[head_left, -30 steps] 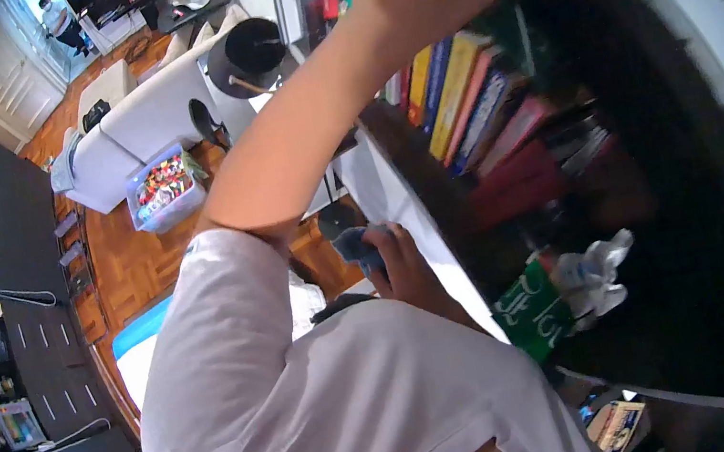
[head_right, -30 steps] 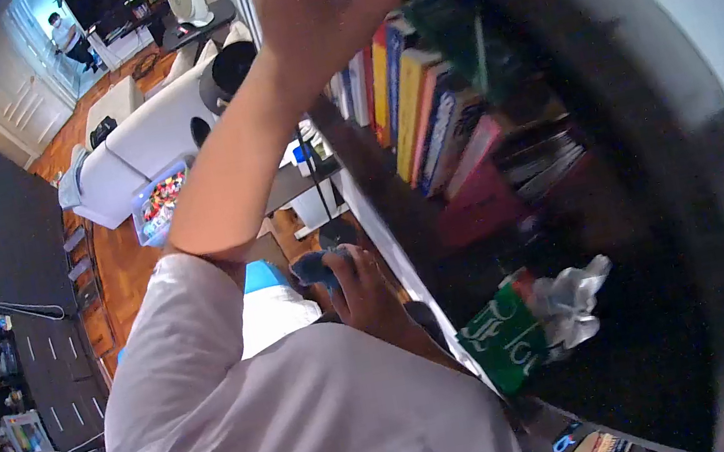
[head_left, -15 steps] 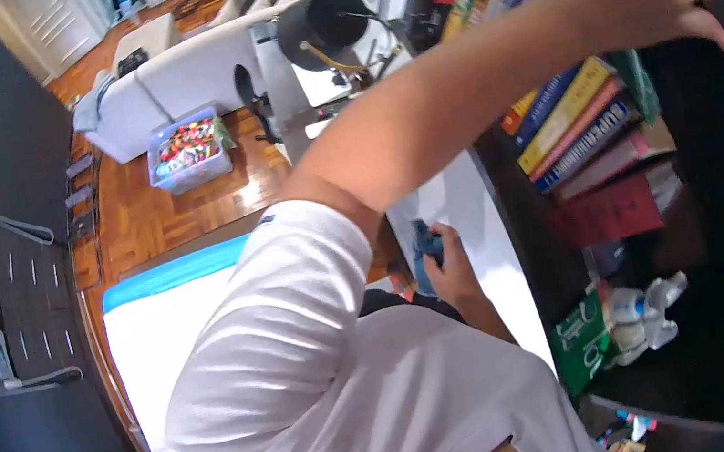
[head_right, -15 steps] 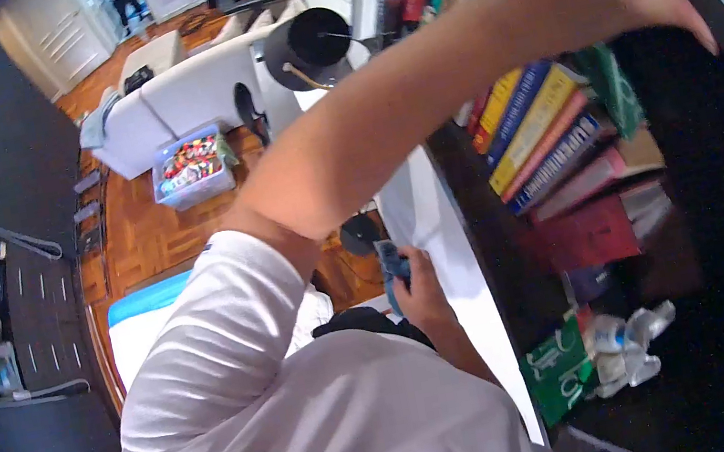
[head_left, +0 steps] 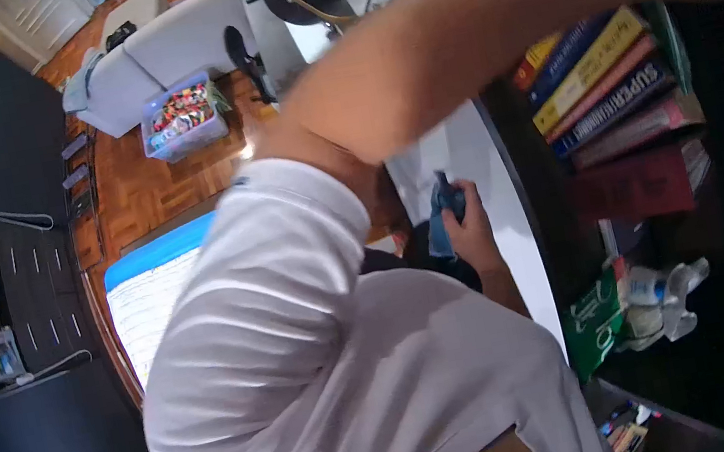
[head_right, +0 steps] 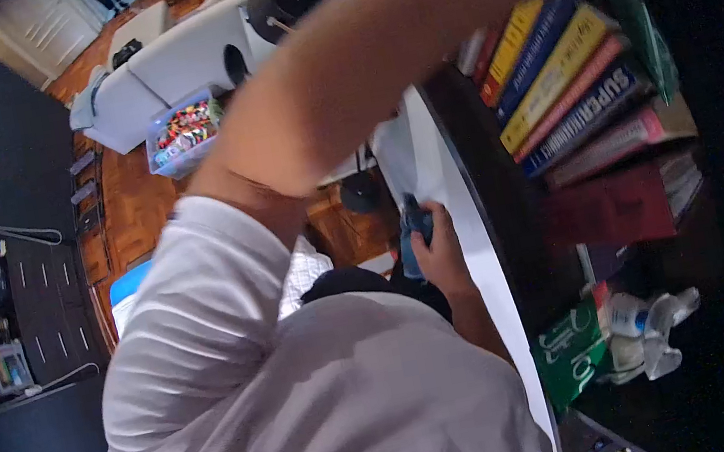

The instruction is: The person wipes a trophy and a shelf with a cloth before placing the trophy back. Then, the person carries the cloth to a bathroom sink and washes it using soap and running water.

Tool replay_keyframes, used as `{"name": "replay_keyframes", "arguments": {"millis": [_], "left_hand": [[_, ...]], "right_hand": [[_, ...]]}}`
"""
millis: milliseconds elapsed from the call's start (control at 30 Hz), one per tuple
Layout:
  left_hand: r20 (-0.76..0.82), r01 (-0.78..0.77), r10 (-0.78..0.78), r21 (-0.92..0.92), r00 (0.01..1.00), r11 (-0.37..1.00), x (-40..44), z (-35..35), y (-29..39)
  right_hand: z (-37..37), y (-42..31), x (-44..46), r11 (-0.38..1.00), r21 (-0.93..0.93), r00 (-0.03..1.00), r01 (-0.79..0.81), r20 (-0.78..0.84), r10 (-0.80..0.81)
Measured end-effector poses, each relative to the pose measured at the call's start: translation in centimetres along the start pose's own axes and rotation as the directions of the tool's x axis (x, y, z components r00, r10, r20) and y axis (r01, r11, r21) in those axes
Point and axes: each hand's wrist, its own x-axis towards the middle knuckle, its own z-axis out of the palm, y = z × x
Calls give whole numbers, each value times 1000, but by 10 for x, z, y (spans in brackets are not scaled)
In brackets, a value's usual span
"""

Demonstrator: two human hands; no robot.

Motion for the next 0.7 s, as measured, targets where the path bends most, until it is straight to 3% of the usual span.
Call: {"name": "replay_keyframes", "arguments": {"millis": [167,433,700], "left_hand": [[-32,28,-30,-68,999,997,-22,-8,-14],[-62,33,-39,-92,997,995,-62,-26,-21],[-81,38,-48,-128,996,991,-120,-50,-24]], "right_hand": [[-21,-9,15,999,-24,992,27,-127,-29],[-14,32,19,999,-48,997,-7,-71,4],[-11,94,5,994,-61,988,-89,-131,80]]}}
